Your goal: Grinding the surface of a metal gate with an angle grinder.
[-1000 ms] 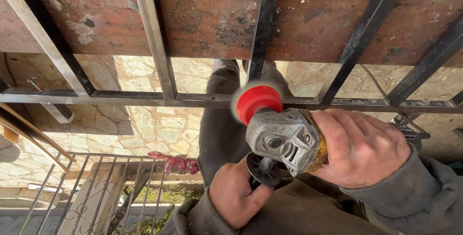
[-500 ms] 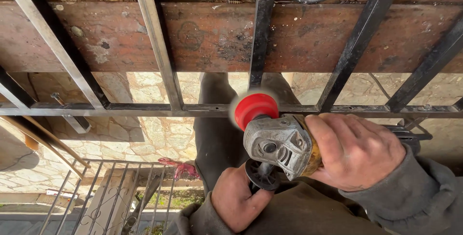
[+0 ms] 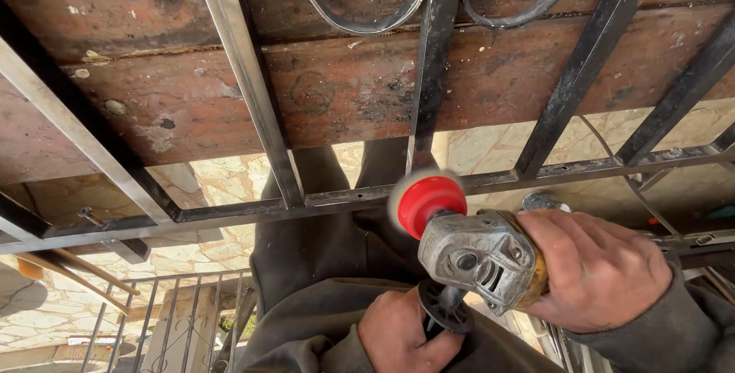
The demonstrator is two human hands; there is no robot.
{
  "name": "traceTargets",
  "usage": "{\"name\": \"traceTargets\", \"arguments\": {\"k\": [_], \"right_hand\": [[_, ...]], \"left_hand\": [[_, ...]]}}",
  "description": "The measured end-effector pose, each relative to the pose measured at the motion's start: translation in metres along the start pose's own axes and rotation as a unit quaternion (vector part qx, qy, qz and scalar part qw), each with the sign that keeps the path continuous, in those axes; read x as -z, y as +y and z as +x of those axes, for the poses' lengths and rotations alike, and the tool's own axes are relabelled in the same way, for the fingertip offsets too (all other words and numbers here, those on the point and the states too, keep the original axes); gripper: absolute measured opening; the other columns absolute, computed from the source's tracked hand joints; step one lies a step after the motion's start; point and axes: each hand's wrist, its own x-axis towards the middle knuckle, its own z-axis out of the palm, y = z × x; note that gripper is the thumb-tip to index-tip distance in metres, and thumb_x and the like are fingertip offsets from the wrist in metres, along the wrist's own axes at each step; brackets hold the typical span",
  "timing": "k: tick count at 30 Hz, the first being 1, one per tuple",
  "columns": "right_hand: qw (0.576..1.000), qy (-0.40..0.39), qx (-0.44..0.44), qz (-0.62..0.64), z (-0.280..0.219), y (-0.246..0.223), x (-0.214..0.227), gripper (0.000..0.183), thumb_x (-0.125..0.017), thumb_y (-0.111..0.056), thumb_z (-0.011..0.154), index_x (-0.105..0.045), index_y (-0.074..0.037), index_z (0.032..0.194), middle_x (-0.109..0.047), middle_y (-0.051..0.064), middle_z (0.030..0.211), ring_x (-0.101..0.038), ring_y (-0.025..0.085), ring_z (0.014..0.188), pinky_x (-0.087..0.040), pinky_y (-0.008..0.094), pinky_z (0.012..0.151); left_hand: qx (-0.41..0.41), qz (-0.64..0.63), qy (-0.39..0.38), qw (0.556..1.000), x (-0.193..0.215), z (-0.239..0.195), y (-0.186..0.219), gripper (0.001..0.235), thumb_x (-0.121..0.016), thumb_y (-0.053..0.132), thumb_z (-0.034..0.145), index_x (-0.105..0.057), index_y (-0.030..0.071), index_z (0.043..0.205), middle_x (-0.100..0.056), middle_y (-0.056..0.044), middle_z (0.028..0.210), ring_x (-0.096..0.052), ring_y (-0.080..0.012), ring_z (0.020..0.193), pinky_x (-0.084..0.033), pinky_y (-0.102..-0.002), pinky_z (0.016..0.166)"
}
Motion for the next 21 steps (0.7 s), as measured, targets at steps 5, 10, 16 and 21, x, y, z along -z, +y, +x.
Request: {"name": "traceTargets", "arguments": {"k": [5,10,16,21], "right_hand": [[1.000,-0.016,-0.025,0.005,0.017,0.003,0.022,0.089,-0.079,-0.067,0.072,-0.051,-0.001,0.124,-0.073,0.017,0.089,-0.075,0.033,0.075,-0.060,0.044,0.063],[0.999,-0.026,-0.020,-0.004,0.023,0.007,0.020,0.082,-0.080,-0.061,0.070,-0.052,-0.003,0.122,-0.074,0.016,0.087,-0.075,0.033,0.072,-0.059,0.045,0.061],[0.999,-0.028,-0.005,0.037,0.027,0.022,0.033,0.077,-0.083,-0.054,0.078,-0.050,0.000,0.123,-0.073,0.018,0.092,-0.075,0.034,0.078,-0.059,0.044,0.064],[0.997,-0.047,0.012,0.068,0.023,0.020,0.020,0.081,-0.080,-0.056,0.071,-0.051,0.000,0.121,-0.073,0.022,0.090,-0.076,0.034,0.077,-0.061,0.042,0.064]], "left_hand": [[0.037,0.019,-0.018,0.999,0.022,0.020,0.041,0.025,-0.070,0.019,0.086,-0.067,0.009,0.108,-0.075,-0.015,0.087,-0.077,-0.0338,0.085,-0.060,-0.041,0.074],[0.031,-0.005,0.003,1.000,0.009,0.009,0.025,0.027,-0.071,0.015,0.082,-0.067,0.008,0.108,-0.074,-0.015,0.087,-0.077,-0.0351,0.087,-0.060,-0.042,0.076],[0.079,-0.012,-0.010,0.997,0.005,0.020,0.042,0.023,-0.072,0.020,0.088,-0.066,0.009,0.107,-0.074,-0.014,0.085,-0.078,-0.0327,0.086,-0.060,-0.040,0.075],[0.025,-0.029,0.001,0.999,-0.022,0.003,0.003,0.018,-0.072,0.017,0.088,-0.068,0.011,0.104,-0.073,-0.013,0.090,-0.077,-0.0332,0.085,-0.060,-0.040,0.076]]}}
